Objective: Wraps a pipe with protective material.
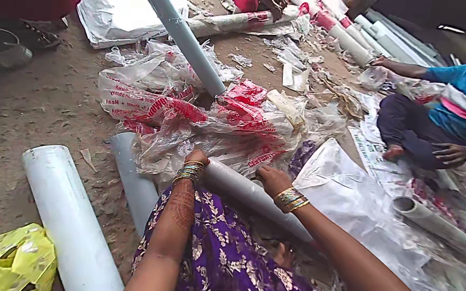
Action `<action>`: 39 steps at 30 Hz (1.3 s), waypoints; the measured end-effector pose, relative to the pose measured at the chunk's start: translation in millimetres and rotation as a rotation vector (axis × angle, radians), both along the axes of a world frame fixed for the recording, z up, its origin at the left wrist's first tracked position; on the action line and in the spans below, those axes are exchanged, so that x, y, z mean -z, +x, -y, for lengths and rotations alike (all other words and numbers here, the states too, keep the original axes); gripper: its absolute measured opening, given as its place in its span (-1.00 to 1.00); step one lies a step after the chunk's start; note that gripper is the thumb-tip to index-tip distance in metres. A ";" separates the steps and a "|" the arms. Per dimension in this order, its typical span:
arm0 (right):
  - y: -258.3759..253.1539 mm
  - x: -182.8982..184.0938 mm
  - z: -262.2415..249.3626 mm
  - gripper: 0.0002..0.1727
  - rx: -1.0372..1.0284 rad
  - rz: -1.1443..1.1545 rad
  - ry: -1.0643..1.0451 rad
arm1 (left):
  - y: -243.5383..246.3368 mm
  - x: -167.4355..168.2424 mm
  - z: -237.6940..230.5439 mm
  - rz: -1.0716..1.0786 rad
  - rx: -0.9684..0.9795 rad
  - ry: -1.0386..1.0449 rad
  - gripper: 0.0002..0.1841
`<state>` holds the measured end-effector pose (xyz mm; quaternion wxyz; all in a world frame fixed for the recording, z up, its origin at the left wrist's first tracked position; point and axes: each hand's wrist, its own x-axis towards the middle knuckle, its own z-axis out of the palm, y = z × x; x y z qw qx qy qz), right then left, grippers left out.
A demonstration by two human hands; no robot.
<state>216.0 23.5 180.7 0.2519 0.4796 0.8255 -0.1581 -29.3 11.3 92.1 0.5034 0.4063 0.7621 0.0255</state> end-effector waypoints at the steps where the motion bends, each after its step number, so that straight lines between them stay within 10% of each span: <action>1: -23.3 15.4 2.7 -0.67 -0.035 -0.064 0.026 | -2.3 3.2 0.0 0.018 -0.009 0.009 -0.54; 8: -111.2 71.1 1.4 -0.66 0.053 -0.246 0.132 | -13.5 24.1 -6.7 0.144 -0.006 0.055 -0.67; 39: -145.0 102.6 17.0 -0.69 0.008 -0.242 0.322 | -16.1 18.6 -4.6 0.116 0.085 0.070 -0.64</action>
